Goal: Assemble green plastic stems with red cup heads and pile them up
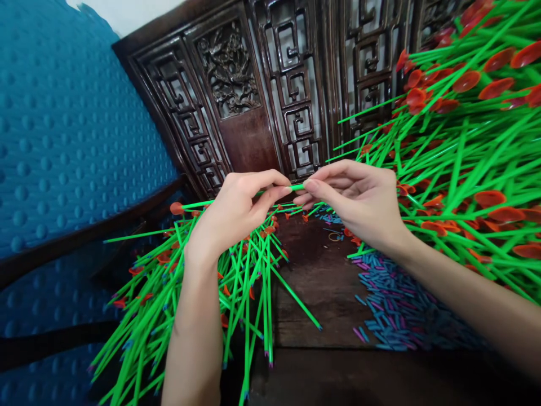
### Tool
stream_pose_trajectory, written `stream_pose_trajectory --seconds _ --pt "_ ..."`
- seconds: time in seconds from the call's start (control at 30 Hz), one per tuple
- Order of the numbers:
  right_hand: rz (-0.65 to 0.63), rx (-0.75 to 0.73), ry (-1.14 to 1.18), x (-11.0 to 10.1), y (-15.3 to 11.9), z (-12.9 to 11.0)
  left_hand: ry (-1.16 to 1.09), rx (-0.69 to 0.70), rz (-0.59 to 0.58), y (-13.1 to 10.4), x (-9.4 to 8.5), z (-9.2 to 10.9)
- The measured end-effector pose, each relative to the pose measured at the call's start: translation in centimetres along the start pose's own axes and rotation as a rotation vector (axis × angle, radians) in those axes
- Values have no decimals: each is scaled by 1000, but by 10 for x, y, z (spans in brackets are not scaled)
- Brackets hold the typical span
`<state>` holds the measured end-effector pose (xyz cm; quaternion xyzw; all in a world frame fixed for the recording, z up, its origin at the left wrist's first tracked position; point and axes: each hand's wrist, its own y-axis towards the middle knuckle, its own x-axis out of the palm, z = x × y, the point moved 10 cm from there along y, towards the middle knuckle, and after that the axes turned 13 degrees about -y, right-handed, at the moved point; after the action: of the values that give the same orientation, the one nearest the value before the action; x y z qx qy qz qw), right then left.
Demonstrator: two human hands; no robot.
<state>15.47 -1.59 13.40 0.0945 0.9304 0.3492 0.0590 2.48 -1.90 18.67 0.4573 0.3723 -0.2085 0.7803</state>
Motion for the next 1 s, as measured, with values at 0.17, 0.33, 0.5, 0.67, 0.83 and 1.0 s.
stream_pose_trajectory --seconds 0.17,0.33,0.5,0.67,0.83,1.0 --pt "-1 -13 -9 -1 1 -2 33 -15 -4 0 1 0" --pt "33 -7 -35 -5 2 0 23 -12 -2 0 1 -1" --pt "3 -9 -22 -3 2 2 27 2 0 0 1 0" --pt "-36 -32 31 -1 0 1 -16 4 -11 -1 0 3" --pt "43 -81 -8 -8 -2 -7 -43 16 -34 -1 3 3" --pt "85 -115 -122 -10 -4 -11 -36 -15 -54 -1 5 -1"
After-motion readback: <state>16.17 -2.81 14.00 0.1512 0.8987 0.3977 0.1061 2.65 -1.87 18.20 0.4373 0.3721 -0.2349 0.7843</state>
